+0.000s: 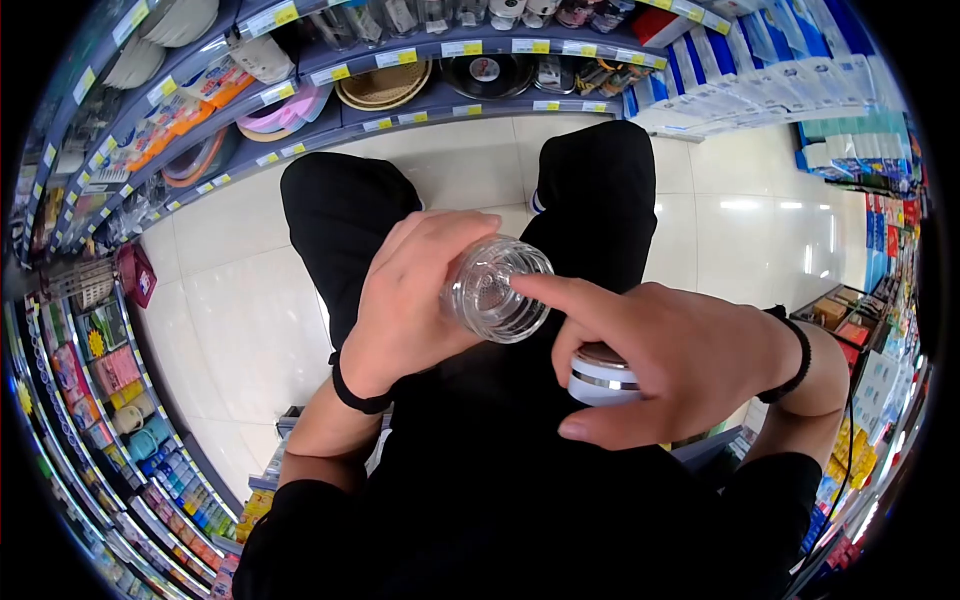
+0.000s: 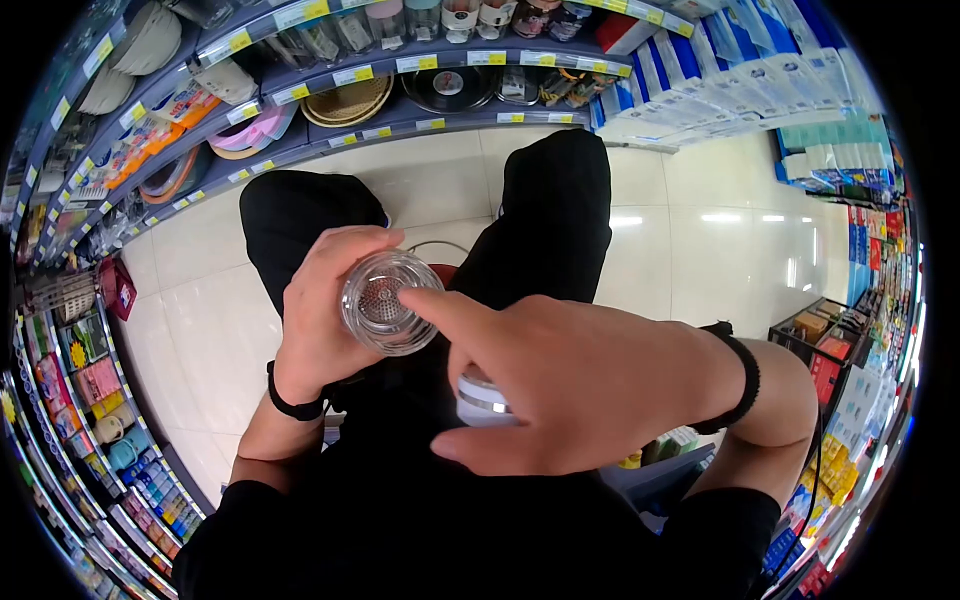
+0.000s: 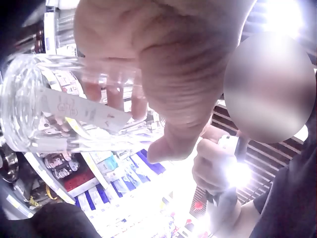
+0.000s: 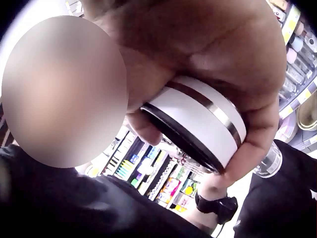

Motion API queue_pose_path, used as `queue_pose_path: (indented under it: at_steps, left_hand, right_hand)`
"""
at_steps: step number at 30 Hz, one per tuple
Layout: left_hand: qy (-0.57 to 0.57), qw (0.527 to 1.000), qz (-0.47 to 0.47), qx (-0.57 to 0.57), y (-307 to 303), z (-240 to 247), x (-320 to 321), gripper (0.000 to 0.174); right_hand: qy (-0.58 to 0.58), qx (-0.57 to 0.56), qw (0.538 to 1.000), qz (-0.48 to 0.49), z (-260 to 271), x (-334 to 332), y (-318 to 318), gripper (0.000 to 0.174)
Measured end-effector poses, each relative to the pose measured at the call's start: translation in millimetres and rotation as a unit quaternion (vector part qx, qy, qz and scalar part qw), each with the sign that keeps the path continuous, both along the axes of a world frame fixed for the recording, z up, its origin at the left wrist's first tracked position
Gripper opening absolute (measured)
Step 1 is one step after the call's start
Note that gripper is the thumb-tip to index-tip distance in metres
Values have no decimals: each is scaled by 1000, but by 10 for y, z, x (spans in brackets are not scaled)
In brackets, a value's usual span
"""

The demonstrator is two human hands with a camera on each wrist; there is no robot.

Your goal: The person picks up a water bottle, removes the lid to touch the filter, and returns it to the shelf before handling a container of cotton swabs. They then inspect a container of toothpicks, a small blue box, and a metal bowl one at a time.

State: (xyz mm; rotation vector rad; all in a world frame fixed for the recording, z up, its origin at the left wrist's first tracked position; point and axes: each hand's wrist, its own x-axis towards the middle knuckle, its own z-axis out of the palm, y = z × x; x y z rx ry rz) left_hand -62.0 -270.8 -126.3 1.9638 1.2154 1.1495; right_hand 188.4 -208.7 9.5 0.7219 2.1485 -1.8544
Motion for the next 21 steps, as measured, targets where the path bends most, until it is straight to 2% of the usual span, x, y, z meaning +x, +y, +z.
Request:
queue_pose_path:
  at_steps: [2,4,8,13,17,20,21]
  left_hand:
    - [11,998,42,53,12,-44,20,79]
    - [10,998,41,54,19,-40,16,79]
    - [23,995,51,79,15,-88,5,81]
    - [40,994,67,82,-27,-84,26,81]
    - [-3,993,76,85,-54,-126,30,85]
    - [-20,993,78,91,-44,-154,19,87]
    - [-19,992,81,94,-41,-158,15,88]
  right_hand:
    - [-8,10,1000,-7,10,-42,-27,105]
    - [9,100,995,8,25,-66,-51,103]
    - [-8,85,996,-6,-80,-32,-34,104]
    - [25,30,999,-10,-89,-92,29,102]
    - [20,17,1000,-4,-76,-113,15,98]
    - [65,83,994,19,-135,-86,-95,99]
    - [71,137,988,34,-119,-98,-123,98]
